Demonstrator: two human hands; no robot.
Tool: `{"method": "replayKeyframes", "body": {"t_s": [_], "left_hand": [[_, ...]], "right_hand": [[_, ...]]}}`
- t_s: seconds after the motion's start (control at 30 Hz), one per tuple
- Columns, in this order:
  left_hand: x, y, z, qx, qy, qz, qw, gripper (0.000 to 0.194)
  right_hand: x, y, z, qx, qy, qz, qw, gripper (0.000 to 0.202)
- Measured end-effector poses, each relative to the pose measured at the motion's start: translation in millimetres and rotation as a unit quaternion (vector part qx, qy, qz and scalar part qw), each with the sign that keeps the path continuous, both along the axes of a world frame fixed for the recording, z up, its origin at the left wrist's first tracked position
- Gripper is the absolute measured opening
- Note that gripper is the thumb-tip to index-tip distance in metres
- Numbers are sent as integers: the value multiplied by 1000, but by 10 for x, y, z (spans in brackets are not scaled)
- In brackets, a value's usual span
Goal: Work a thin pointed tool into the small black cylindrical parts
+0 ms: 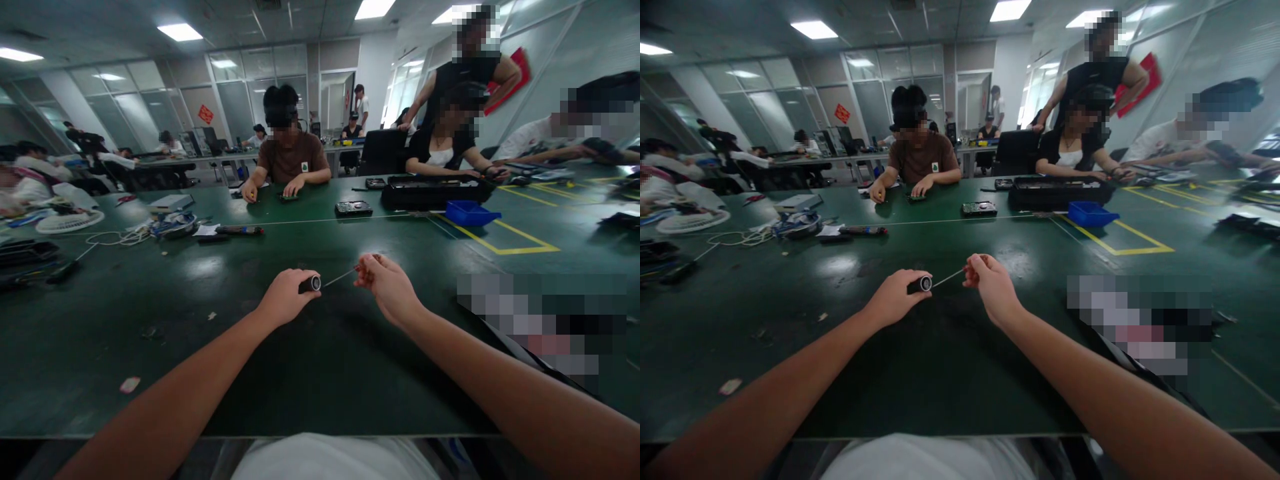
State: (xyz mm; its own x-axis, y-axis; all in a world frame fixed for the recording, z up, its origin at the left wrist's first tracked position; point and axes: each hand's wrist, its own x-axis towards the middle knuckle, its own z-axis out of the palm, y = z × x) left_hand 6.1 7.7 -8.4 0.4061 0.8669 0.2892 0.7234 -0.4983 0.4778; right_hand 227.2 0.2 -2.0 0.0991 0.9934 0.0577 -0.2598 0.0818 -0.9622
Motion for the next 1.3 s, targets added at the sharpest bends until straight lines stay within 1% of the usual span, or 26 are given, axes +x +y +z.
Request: {"method": "replayKeyframes", "body": {"t_s": [0.07, 0.17, 0.3, 0.37, 0.53, 0.73, 0.93, 1.0, 1.07, 1.17, 1.3], "left_hand": [[-19, 19, -15, -18, 5, 6, 1000, 30], [-37, 24, -20, -25, 5, 6, 1000, 30], [-24, 11, -8, -25, 16, -10, 999, 29], [-12, 7, -3, -23, 22, -16, 999, 30], [-6, 13, -15, -17, 33, -24, 999, 30], [-21, 35, -54, -11, 37, -41, 998, 32], [-19, 37, -52, -14, 49, -40, 998, 33], [-25, 31, -46, -21, 40, -34, 998, 30], [-28, 21, -31, -34, 25, -22, 999, 26], [-21, 1, 6, -45, -4, 3, 999, 24], [-4, -27, 51, -44, -48, 27, 998, 26]], "right_hand": [[-15, 7, -38, 15, -33, -4, 999, 27], [-47, -7, -71, 45, -78, -2, 996, 26], [-56, -29, -80, 94, -111, 2, 989, 25], [-44, -39, -76, 114, -143, 7, 983, 24], [-23, -72, -51, 126, -237, 17, 963, 24], [-28, -122, -7, 138, -305, 18, 942, 22], [-38, -163, 54, 168, -374, -7, 912, 17], [-32, -163, 60, 171, -396, -18, 902, 16], [-24, -153, 55, 167, -406, -24, 898, 16], [-13, -137, 43, 164, -397, -32, 902, 17], [-13, -153, 57, 158, -391, -27, 906, 16]]}}
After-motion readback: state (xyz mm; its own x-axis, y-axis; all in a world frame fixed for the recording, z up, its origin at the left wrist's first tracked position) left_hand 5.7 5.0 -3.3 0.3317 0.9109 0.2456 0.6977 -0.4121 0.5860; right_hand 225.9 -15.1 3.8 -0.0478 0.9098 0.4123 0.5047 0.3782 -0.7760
